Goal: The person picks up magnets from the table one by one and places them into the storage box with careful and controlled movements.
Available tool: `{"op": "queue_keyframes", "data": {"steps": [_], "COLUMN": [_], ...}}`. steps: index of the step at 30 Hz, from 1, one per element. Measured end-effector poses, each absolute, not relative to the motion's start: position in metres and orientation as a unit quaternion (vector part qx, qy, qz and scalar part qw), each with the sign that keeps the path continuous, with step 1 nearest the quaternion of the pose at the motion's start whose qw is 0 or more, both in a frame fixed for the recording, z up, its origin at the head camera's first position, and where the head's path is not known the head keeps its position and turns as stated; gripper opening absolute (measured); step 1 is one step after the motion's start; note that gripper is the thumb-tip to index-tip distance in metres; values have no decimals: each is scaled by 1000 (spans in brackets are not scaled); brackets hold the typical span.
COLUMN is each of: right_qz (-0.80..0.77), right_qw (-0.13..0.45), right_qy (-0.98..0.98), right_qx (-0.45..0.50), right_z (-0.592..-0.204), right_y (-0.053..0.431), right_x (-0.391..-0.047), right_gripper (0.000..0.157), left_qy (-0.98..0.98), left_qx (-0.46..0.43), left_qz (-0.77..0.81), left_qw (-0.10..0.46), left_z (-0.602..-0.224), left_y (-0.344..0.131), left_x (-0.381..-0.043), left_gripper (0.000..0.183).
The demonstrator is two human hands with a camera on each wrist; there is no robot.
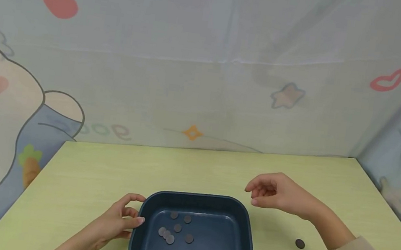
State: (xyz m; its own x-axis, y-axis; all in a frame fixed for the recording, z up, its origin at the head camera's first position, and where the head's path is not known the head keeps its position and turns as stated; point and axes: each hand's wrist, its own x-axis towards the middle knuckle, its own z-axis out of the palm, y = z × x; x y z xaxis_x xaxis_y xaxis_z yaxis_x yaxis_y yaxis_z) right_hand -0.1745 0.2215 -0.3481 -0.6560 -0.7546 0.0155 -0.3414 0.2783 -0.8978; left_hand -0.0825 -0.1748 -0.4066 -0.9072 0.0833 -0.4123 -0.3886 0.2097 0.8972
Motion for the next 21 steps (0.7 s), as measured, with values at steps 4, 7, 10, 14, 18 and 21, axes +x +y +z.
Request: {"op": "queue_keyframes", "data": {"steps": [4, 7, 10, 14, 18, 21], "right_qz": [-483, -488, -491, -491, -492, -494], "right_qw": [206, 203, 201, 194, 185, 180], "right_qy": [777, 778, 778, 781, 783, 783], "right_qx": [-347, -341, -337, -335, -333, -331], "right_z": [-348, -348, -349, -352, -356, -360], "right_y": [231, 238, 244, 253, 263, 270], "right_x": [-171, -167, -163, -158, -154, -151], "right_gripper": [19, 19, 20, 22, 23, 24], "left_qy": [750, 748, 749, 751, 750, 750], "left_qx": [-97, -96, -97, -100, -101, -101], "left_qz": [626, 628, 627, 624, 626, 626], "left_qw": [191, 193, 192, 190, 191, 190], "left_z": [-406, -406, -406, -407, -406, -406], "left_y": [-174, -175, -175, -174, -174, -174], "left_x": [-82, -83, -82, -82, -82, -82], "left_gripper": [51, 51, 52, 52, 51, 51]}}
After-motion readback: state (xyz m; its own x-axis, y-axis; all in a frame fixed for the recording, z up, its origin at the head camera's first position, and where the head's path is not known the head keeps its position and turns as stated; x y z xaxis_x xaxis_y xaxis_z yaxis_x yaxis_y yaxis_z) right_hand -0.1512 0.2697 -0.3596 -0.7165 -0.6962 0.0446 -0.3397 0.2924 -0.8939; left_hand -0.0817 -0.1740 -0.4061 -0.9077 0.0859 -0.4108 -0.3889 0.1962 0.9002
